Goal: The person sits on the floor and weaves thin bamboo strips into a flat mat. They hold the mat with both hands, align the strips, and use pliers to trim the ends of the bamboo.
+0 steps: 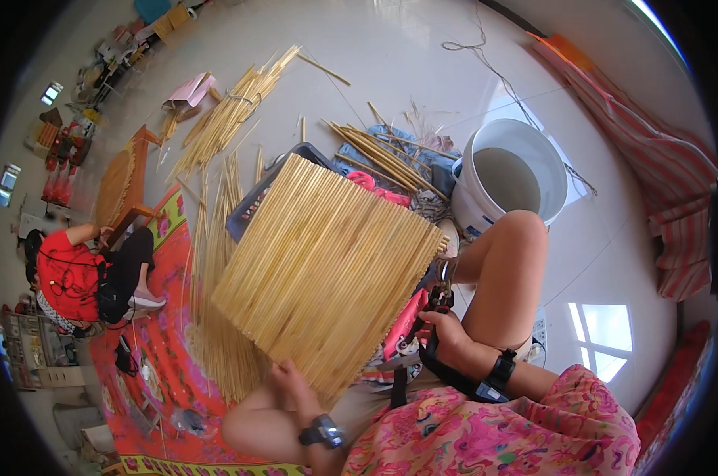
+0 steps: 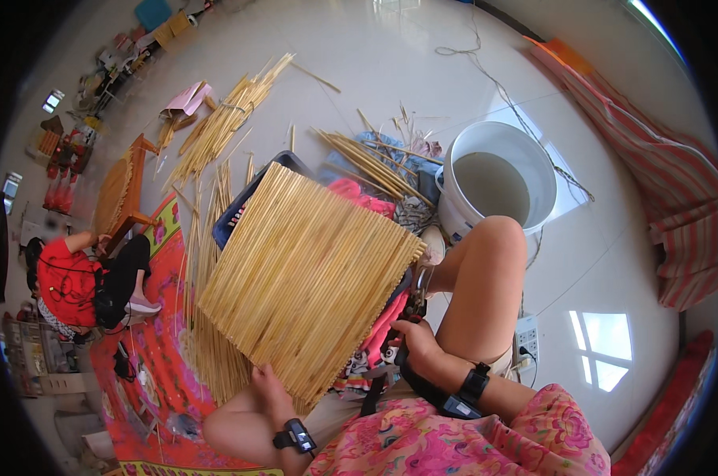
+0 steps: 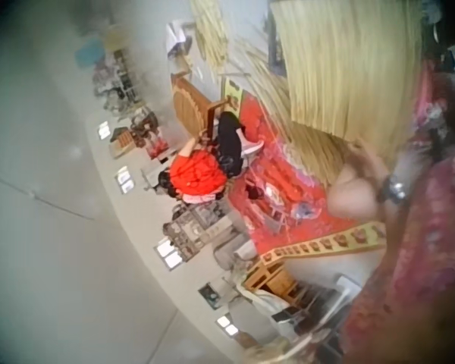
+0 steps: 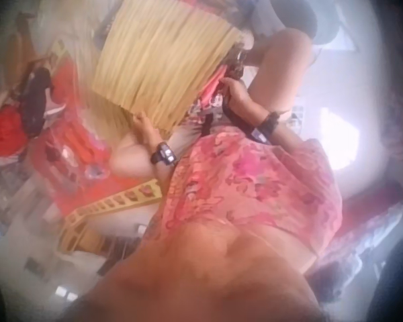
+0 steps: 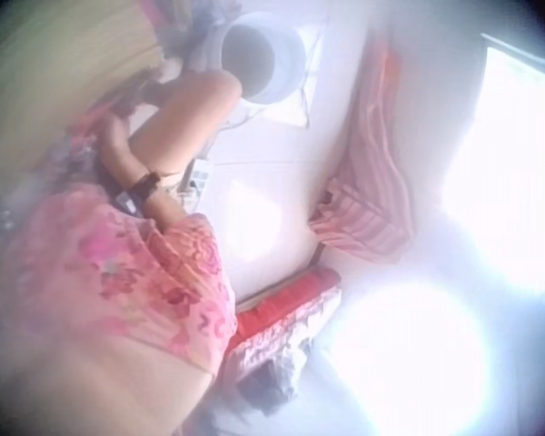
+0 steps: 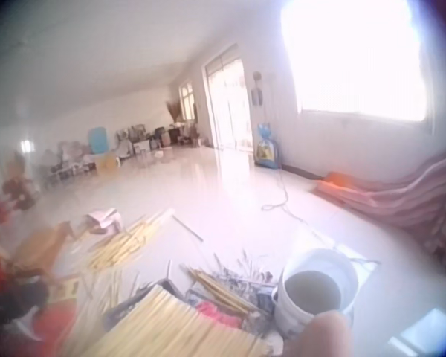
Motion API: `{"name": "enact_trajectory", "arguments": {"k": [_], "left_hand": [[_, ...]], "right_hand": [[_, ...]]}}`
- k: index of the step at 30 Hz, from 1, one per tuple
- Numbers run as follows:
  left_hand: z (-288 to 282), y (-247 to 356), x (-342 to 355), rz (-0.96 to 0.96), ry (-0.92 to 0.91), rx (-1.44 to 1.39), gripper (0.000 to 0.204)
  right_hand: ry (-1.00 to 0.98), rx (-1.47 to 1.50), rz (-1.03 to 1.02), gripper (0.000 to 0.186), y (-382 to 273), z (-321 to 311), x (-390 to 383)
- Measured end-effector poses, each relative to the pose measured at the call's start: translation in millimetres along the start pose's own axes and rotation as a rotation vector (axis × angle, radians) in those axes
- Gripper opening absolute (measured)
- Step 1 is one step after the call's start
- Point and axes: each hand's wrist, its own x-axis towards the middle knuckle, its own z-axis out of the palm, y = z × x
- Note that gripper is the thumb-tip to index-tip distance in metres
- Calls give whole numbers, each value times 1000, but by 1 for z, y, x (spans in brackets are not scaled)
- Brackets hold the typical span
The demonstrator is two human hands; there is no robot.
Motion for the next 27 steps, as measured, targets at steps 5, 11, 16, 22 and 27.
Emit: {"name": "enact_trajectory", "arguments": {"k": [5,11,16,22,27], "left_hand": [[17,2,-11,241,150,210,46],[17,-7,-24,-328,165,-115,60],[16,0,-29,-249,63,-175,65],[21,27,-25,-183,122,-121,50],[13,5,-13,-74,194,-104,45]], "right_hand": [[-3,-22,-44,13,11,-4,19],[12,-92,-44,13,15,5,15],[-4,-89,-46,23,28,-1,31],[-36,-74,62,12,22,6,22],[-19,-10,76,17,23,5,28]]}}
